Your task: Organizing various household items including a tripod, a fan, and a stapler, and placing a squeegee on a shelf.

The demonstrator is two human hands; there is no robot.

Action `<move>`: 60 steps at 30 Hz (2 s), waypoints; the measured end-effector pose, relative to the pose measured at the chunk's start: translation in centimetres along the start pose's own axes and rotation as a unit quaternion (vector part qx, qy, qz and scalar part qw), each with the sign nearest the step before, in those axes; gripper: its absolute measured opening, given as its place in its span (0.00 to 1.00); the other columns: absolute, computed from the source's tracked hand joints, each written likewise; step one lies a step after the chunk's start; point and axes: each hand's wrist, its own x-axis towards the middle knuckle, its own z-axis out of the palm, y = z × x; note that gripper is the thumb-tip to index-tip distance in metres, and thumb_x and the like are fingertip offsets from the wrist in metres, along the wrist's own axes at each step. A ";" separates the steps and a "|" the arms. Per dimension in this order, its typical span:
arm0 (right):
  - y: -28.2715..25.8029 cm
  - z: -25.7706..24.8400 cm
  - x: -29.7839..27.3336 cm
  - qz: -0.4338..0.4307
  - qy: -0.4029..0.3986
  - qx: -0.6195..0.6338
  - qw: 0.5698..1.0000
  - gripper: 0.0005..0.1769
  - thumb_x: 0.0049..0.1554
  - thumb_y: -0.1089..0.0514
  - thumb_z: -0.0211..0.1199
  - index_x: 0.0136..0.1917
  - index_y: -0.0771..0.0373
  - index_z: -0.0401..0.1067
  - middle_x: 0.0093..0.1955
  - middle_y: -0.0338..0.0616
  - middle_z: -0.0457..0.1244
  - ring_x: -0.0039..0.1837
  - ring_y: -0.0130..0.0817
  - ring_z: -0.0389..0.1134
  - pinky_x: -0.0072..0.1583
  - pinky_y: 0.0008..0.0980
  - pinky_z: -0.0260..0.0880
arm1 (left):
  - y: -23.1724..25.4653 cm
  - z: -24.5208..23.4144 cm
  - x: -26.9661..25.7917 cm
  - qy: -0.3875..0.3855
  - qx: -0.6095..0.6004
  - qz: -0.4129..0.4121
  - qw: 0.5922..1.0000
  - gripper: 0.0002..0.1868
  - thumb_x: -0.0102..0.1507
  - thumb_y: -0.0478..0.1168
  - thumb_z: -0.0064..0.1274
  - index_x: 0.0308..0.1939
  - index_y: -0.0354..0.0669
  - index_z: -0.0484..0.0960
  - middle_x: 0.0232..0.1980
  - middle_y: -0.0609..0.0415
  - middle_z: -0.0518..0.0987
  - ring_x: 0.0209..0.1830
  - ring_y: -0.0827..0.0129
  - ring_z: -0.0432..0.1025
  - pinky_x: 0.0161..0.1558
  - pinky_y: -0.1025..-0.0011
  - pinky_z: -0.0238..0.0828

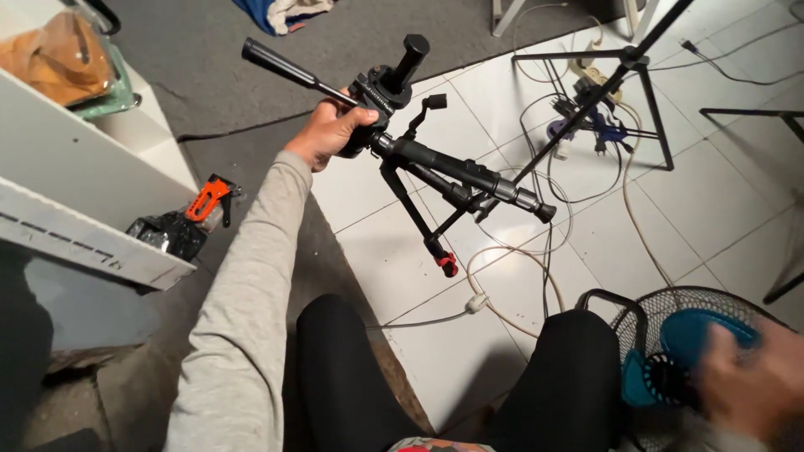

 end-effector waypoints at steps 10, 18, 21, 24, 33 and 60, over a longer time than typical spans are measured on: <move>-29.8 1.7 6.0 0.129 -0.271 0.792 0.532 0.33 0.59 0.64 0.63 0.76 0.66 0.59 0.66 0.46 0.64 0.62 0.36 0.71 0.62 0.35 0.75 | 0.4 2.5 -0.6 -0.052 -0.070 -0.032 0.996 0.25 0.59 0.52 0.62 0.56 0.47 0.75 0.41 0.62 0.73 0.36 0.78 0.67 0.31 0.74 0.68; -31.0 3.5 4.9 0.062 -0.230 0.746 0.622 0.19 0.59 0.65 0.71 0.60 0.75 0.70 0.53 0.47 0.70 0.55 0.34 0.74 0.57 0.32 0.77 | -1.2 2.0 0.3 -0.056 -0.110 -0.075 0.989 0.22 0.62 0.53 0.63 0.49 0.47 0.72 0.36 0.61 0.73 0.29 0.75 0.67 0.27 0.69 0.69; -32.0 1.6 3.8 0.026 -0.200 0.690 0.695 0.22 0.56 0.62 0.72 0.61 0.73 0.72 0.54 0.45 0.70 0.54 0.30 0.73 0.56 0.29 0.76 | -1.9 2.3 0.8 -0.065 -0.126 -0.068 0.988 0.22 0.63 0.54 0.60 0.52 0.46 0.76 0.42 0.60 0.79 0.37 0.75 0.74 0.35 0.70 0.75; -33.3 -1.3 2.8 -0.008 -0.190 0.677 0.711 0.23 0.58 0.60 0.70 0.63 0.71 0.70 0.55 0.44 0.70 0.52 0.29 0.72 0.53 0.28 0.73 | -2.0 3.5 1.5 -0.050 -0.114 -0.100 0.987 0.21 0.60 0.56 0.57 0.49 0.48 0.76 0.39 0.60 0.77 0.33 0.75 0.73 0.29 0.69 0.73; -35.7 -8.6 4.7 -0.073 -0.031 0.583 0.809 0.06 0.57 0.63 0.69 0.46 0.66 0.75 0.35 0.39 0.67 0.36 0.28 0.66 0.40 0.31 0.66 | -3.5 7.2 4.8 -0.031 -0.142 -0.097 0.985 0.17 0.59 0.54 0.54 0.42 0.47 0.78 0.35 0.59 0.78 0.30 0.73 0.73 0.27 0.69 0.70; -33.5 -7.4 6.7 -0.043 -0.037 0.514 0.856 0.17 0.56 0.53 0.73 0.54 0.64 0.77 0.33 0.43 0.68 0.34 0.32 0.72 0.38 0.30 0.71 | 0.4 13.2 4.3 -0.087 -0.110 -0.059 0.988 0.16 0.58 0.53 0.51 0.39 0.45 0.77 0.32 0.61 0.75 0.28 0.75 0.68 0.30 0.73 0.66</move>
